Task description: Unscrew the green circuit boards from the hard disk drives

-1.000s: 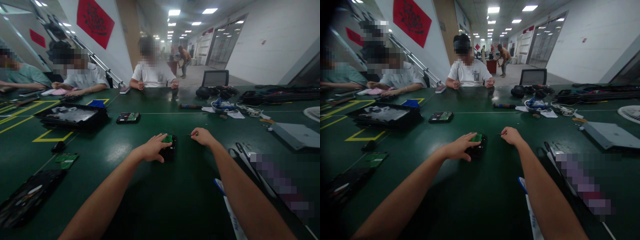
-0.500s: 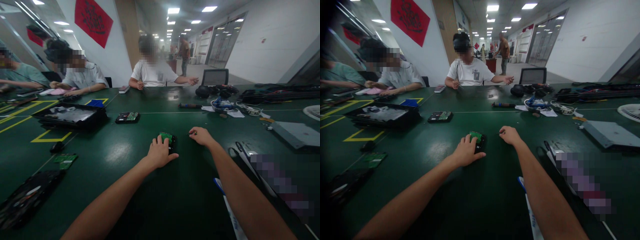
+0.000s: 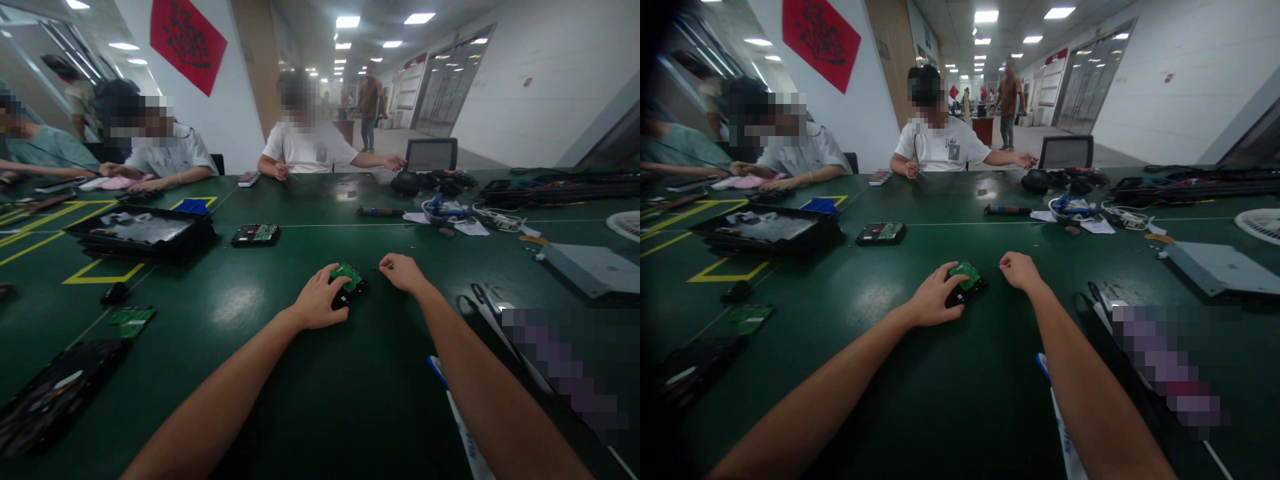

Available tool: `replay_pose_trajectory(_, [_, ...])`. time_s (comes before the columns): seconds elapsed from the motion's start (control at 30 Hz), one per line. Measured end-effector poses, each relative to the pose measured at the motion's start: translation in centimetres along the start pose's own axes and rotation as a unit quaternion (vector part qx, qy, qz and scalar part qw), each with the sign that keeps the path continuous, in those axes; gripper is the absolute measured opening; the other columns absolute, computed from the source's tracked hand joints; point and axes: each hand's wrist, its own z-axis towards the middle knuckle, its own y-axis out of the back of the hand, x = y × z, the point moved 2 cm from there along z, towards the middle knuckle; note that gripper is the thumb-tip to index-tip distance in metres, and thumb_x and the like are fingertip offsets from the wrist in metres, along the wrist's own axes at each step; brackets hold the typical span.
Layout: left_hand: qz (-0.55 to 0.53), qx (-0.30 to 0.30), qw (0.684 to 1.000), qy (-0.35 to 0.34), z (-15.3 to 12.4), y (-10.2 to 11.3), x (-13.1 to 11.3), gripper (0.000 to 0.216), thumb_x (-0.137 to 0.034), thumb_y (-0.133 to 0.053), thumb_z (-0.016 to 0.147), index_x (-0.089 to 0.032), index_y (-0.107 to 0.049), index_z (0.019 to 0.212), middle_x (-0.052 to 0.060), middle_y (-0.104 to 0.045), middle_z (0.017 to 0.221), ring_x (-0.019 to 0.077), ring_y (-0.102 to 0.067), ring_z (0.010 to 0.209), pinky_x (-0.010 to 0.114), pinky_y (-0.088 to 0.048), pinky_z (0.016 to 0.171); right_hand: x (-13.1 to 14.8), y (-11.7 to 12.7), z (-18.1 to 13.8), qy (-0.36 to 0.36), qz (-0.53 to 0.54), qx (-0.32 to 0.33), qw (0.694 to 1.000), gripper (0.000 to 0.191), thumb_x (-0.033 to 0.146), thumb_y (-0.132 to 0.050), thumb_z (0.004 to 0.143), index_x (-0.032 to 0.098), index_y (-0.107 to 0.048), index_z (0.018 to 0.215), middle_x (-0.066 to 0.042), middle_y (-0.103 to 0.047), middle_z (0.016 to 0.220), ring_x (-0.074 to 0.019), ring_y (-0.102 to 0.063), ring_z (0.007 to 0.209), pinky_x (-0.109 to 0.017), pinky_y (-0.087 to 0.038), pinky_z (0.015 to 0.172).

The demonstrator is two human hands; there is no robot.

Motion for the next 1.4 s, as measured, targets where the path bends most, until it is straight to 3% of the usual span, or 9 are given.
replay_pose_trajectory(0.33, [-0.030,-0.046,0.998,-0.020,-0.2,-0.2,0.3,0.085,-0.056,-0.063,0.089,-0.021,-0.031,0.159,0.015,-0.034,0.164,0.0348,-0.038,0.149,0.051,-0.036,0.121,0.2,-0.2,-0.1,0.024,0.005,-0.007,1.000,0.015,0.026,-0.066,0.094,0.022,-0.074,0.105,-0.005,-0.075,0.111,-0.0200,-0.068,0.101,-0.030,-0.050,0.087])
replay_pose_trajectory(0.47, [-0.015,-0.037,0.998,-0.055,-0.2,-0.2,0.6,0.100,-0.063,-0.067,0.083,-0.018,-0.025,0.161,0.019,-0.029,0.166,0.0375,-0.031,0.152,0.054,-0.028,0.125,0.2,-0.4,-0.1,0.023,-0.008,-0.025,0.999,0.027,0.035,-0.067,0.094,0.023,-0.072,0.117,-0.007,-0.073,0.109,-0.0213,-0.067,0.100,-0.031,-0.048,0.088])
replay_pose_trajectory(0.63, [0.006,-0.062,0.997,-0.050,-0.2,-0.2,0.8,0.105,-0.073,-0.064,0.081,-0.014,-0.027,0.160,0.021,-0.033,0.163,0.0387,-0.029,0.152,0.055,-0.022,0.126,0.3,-0.7,-0.3,0.041,-0.022,-0.025,0.999,0.029,0.040,-0.066,0.094,0.026,-0.073,0.119,-0.008,-0.070,0.110,-0.0211,-0.065,0.097,-0.031,-0.048,0.085])
replay_pose_trajectory(0.8, [0.023,-0.069,0.997,-0.030,-0.2,-0.2,0.6,0.095,-0.066,-0.066,0.080,-0.015,-0.036,0.155,0.020,-0.039,0.158,0.0392,-0.032,0.148,0.056,-0.023,0.124,0.3,-0.7,-0.3,0.039,-0.023,-0.029,0.999,0.025,0.038,-0.067,0.094,0.025,-0.074,0.114,-0.008,-0.070,0.110,-0.0207,-0.065,0.098,-0.032,-0.049,0.087])
replay_pose_trajectory(1.0, [0.018,-0.062,0.998,-0.010,-0.1,0.0,0.8,0.092,-0.066,-0.069,0.076,-0.017,-0.042,0.150,0.019,-0.046,0.149,0.0399,-0.038,0.141,0.055,-0.029,0.119,0.3,-0.8,-0.2,0.025,-0.015,-0.030,0.999,0.022,0.037,-0.066,0.093,0.021,-0.073,0.107,-0.008,-0.071,0.109,-0.0203,-0.067,0.098,-0.032,-0.050,0.089])
replay_pose_trajectory(1.2, [-0.002,-0.059,0.998,0.033,-0.1,0.4,2.8,0.089,-0.068,-0.069,0.077,-0.019,-0.046,0.148,0.016,-0.055,0.140,0.0378,-0.047,0.131,0.054,-0.036,0.112,-0.1,-0.7,0.0,0.027,-0.002,-0.015,1.000,0.020,0.030,-0.067,0.091,0.021,-0.073,0.107,-0.007,-0.073,0.110,-0.0194,-0.068,0.101,-0.030,-0.050,0.092])
replay_pose_trajectory(1.4, [-0.015,-0.050,0.999,0.008,-0.3,0.4,3.0,0.084,-0.062,-0.065,0.084,-0.018,-0.042,0.152,0.016,-0.050,0.149,0.0356,-0.043,0.138,0.052,-0.033,0.116,0.3,-0.4,-0.2,0.031,-0.001,-0.015,0.999,0.019,0.025,-0.067,0.089,0.020,-0.073,0.106,-0.008,-0.074,0.109,-0.0193,-0.069,0.099,-0.030,-0.050,0.091])
